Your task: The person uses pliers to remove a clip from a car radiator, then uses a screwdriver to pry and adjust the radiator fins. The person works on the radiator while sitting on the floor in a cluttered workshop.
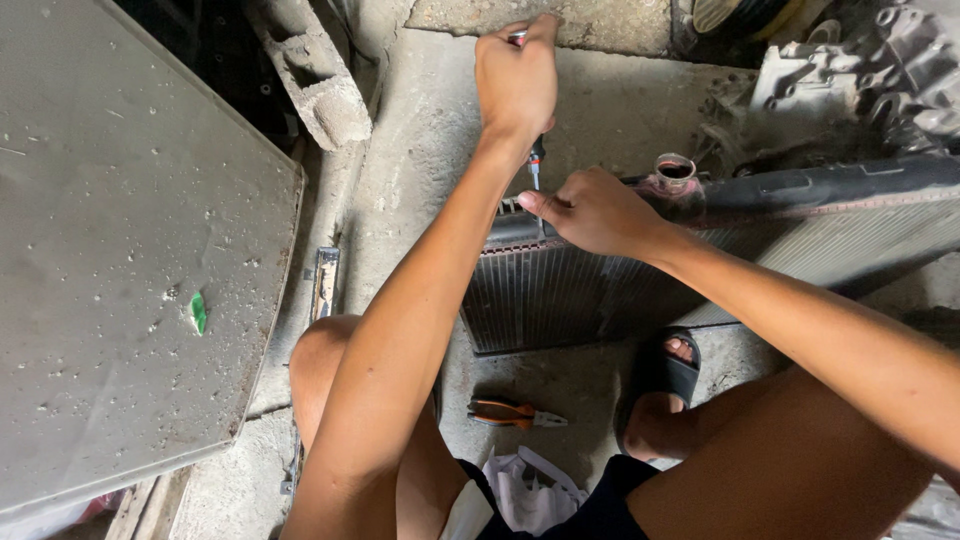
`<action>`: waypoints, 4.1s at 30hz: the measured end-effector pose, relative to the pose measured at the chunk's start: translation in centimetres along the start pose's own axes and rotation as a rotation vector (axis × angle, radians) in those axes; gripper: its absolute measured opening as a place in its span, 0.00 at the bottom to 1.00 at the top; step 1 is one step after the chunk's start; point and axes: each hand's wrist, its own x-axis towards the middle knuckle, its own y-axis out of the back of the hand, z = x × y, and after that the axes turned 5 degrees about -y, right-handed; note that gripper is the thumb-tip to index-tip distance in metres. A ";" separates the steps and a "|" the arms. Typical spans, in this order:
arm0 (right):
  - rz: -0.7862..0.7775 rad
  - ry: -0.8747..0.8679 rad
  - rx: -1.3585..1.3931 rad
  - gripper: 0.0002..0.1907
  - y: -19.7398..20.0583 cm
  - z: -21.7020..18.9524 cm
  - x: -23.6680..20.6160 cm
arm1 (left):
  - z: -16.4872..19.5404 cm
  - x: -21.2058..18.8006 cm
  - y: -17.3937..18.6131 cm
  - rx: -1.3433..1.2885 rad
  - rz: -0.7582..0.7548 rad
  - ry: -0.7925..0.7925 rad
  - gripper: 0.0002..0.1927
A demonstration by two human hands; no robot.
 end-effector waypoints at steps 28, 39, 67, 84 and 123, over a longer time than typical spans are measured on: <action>-0.136 -0.246 -0.002 0.46 0.1 0.6 -1.0 | 0.5 -2.6 0.6 -0.030 0.020 -0.260 0.16; -0.148 -0.117 -0.059 0.27 1.4 -2.0 -1.3 | 8.5 -6.3 5.4 0.226 -0.270 -0.488 0.13; -0.159 -0.086 -0.385 0.20 0.5 -2.9 -1.1 | 4.2 -4.1 12.6 1.360 -1.126 0.211 0.31; -0.135 -0.202 -0.437 0.25 4.3 -2.3 -1.0 | 3.7 -4.6 11.3 1.378 -1.159 0.169 0.25; -0.092 -0.572 -0.841 0.41 10.6 14.5 -9.4 | 3.8 -6.2 5.6 1.719 -1.321 -0.176 0.25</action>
